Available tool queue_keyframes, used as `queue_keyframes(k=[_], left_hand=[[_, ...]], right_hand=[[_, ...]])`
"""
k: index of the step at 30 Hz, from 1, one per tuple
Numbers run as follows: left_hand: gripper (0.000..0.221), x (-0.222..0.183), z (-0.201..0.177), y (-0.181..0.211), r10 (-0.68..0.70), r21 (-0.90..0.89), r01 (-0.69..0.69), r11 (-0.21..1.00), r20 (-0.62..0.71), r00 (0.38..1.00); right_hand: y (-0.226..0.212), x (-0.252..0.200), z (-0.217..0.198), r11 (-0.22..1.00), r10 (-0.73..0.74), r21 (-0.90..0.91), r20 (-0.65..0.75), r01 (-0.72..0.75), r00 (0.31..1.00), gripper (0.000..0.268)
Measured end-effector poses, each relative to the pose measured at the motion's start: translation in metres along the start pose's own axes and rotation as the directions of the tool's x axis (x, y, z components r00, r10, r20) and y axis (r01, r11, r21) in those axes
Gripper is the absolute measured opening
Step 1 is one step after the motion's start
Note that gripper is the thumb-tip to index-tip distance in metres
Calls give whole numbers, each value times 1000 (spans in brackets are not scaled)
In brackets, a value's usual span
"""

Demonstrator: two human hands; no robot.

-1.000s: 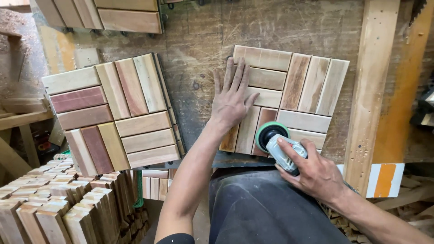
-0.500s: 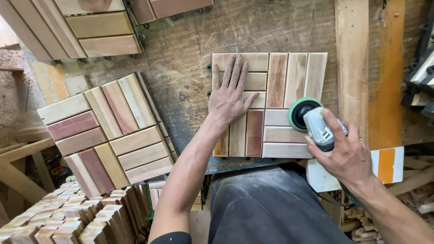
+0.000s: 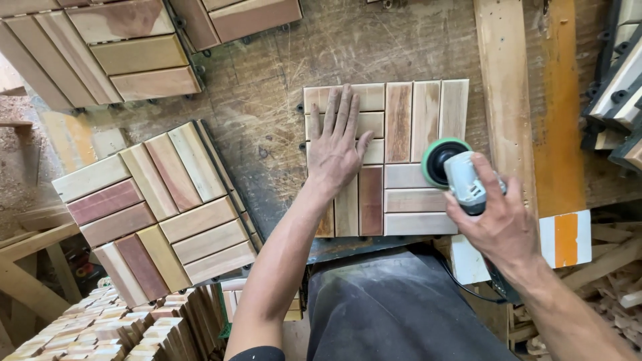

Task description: Sanding the surface of interlocking wooden floor tiles using a random orbital sander on a workbench.

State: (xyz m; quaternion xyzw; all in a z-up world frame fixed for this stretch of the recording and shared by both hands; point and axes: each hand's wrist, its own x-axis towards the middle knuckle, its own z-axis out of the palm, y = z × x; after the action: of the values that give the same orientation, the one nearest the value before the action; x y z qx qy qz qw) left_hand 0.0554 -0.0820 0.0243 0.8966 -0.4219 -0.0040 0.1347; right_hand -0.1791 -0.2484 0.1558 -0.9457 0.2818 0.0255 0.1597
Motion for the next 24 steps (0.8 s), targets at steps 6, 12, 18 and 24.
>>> queue_keyframes(k=[6,12,18,24], left_hand=[[70,-15,8,19,-12,-19,13,1000,45,999],[51,-14,16,17,-76,-50,68,996,-195,978],[54,-10,13,19,-116,-56,108,993,-178,977],[54,-4,-3,19,-70,19,73,997,-118,991]], right_hand=[[-10,37,3,999,36,-32,-49,-38,998,77],[-41,76,12,998,-56,10,25,55,998,75],[-57,128,15,996,-82,38,40,80,996,76],[-36,153,2,981,-181,-73,16,182,983,76]])
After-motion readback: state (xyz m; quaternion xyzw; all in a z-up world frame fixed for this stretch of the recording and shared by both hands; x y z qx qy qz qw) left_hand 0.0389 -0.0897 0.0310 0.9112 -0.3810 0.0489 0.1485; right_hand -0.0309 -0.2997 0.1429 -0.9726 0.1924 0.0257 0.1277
